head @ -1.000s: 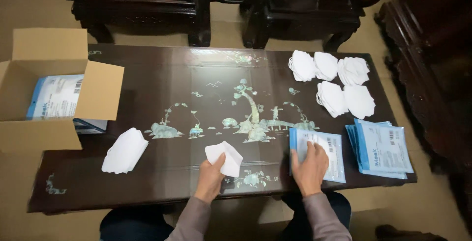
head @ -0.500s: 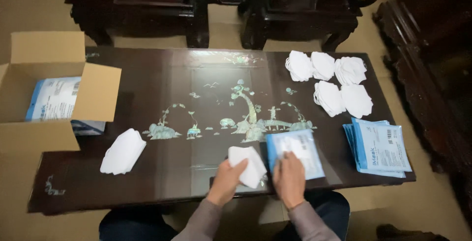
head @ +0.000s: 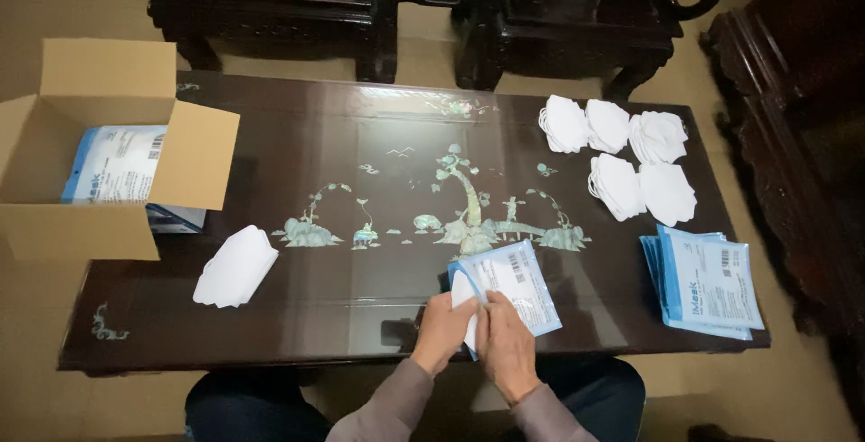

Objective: Packaging individual face masks into blue plastic bags at a table.

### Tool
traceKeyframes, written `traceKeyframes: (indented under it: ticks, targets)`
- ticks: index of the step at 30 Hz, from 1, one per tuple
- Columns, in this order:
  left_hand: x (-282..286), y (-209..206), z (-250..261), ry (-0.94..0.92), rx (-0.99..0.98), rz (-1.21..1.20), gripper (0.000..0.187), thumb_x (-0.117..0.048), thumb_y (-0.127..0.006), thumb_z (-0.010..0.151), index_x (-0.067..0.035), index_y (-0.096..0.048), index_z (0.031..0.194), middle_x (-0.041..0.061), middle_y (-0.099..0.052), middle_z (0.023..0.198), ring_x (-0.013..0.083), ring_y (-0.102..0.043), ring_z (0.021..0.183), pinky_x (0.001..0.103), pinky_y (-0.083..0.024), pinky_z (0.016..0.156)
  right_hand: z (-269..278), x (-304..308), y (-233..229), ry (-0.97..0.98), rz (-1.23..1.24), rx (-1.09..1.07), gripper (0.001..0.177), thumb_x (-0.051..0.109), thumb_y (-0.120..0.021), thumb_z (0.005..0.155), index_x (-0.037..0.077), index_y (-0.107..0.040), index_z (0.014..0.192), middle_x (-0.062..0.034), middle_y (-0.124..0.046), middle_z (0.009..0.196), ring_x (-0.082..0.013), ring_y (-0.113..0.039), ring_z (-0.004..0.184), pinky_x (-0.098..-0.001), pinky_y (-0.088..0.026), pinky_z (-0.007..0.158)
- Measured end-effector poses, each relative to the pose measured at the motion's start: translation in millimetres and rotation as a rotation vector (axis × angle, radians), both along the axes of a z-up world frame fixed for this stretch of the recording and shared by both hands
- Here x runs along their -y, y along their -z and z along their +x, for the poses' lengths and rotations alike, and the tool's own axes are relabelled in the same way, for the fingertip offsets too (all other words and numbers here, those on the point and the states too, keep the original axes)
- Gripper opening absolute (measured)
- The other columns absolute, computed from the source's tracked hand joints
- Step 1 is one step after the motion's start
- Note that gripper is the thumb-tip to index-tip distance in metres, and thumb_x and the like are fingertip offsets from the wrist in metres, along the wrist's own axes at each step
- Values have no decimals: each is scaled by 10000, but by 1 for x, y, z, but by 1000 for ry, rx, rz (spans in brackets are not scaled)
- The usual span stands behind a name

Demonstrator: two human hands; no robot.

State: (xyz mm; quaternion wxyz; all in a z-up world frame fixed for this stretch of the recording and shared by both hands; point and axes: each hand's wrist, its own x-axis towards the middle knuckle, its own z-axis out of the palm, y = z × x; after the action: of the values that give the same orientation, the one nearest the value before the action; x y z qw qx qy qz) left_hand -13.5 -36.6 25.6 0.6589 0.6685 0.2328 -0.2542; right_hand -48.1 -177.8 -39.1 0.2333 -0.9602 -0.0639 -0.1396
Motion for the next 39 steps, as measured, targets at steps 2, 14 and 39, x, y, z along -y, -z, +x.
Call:
traceKeyframes:
  ticks: [2,14,39]
  targets:
    - [3,1,-1,-73,25,-85,175,-245,-649,922,-126,-689,800,-64,-648,815,91,-532,734,311,-452,648,-2,-4,1,-26,-4,52,140,228,-569,1010,91,-599,1016,-133,-675,1304,-302,-668,1186,-464,-571,811]
    - [-25,-3,-2,-131,-54,-656,289,-214,-607,1041,-10,-709,863,100,-668,856,240,-656,821,381,-537,863,2,-20,-65,-310,213,244,170,115,-673,931,-29,-657,1021,-258,-647,1241,-409,-640,1135,-502,-525,1017]
    - [-36,24,9,-63,287,323,235,-296,-695,912,-128,-533,886,5,-613,803,145,-517,712,362,-435,660,39,-31,2,-190,-53,-89,552,335,-428,1074,104,-389,1575,-238,-255,1669,-418,-216,1550,-623,-161,1221]
